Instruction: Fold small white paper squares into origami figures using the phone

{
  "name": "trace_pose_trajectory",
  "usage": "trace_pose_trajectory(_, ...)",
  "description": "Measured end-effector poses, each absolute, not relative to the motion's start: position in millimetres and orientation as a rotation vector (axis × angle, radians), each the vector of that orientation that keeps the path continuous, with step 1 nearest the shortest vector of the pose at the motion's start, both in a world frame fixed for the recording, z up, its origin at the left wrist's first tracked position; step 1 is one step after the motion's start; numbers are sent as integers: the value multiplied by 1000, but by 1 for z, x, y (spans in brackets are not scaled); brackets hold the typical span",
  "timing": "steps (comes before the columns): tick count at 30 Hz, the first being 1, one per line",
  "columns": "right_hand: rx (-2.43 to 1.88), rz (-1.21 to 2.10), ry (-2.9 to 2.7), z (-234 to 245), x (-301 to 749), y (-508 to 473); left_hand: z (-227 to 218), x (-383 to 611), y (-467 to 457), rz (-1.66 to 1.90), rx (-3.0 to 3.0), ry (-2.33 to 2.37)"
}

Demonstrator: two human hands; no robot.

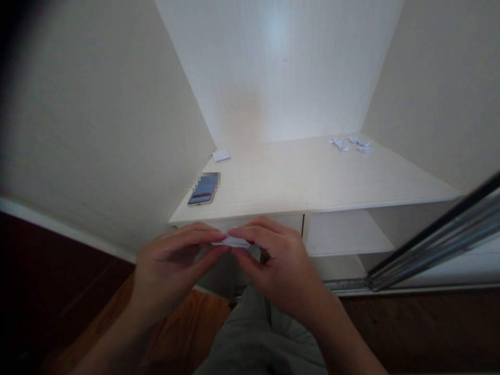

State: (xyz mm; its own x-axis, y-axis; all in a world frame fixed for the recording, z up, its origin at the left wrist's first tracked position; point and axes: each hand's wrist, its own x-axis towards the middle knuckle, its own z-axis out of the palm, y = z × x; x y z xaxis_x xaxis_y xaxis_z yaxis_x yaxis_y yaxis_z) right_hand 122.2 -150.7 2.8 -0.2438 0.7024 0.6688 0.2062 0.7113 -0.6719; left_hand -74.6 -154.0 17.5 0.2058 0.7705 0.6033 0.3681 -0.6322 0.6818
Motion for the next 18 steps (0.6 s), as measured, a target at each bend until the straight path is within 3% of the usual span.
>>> trace_pose_trajectory(8, -690, 526, -1839, 9, 125, -151, 21, -73, -157, 1365, 1957, 1017)
trace_pose_trajectory(18, -775, 830, -1541, 5, 119, -149, 17, -67, -159, 1486, 1925, 1092)
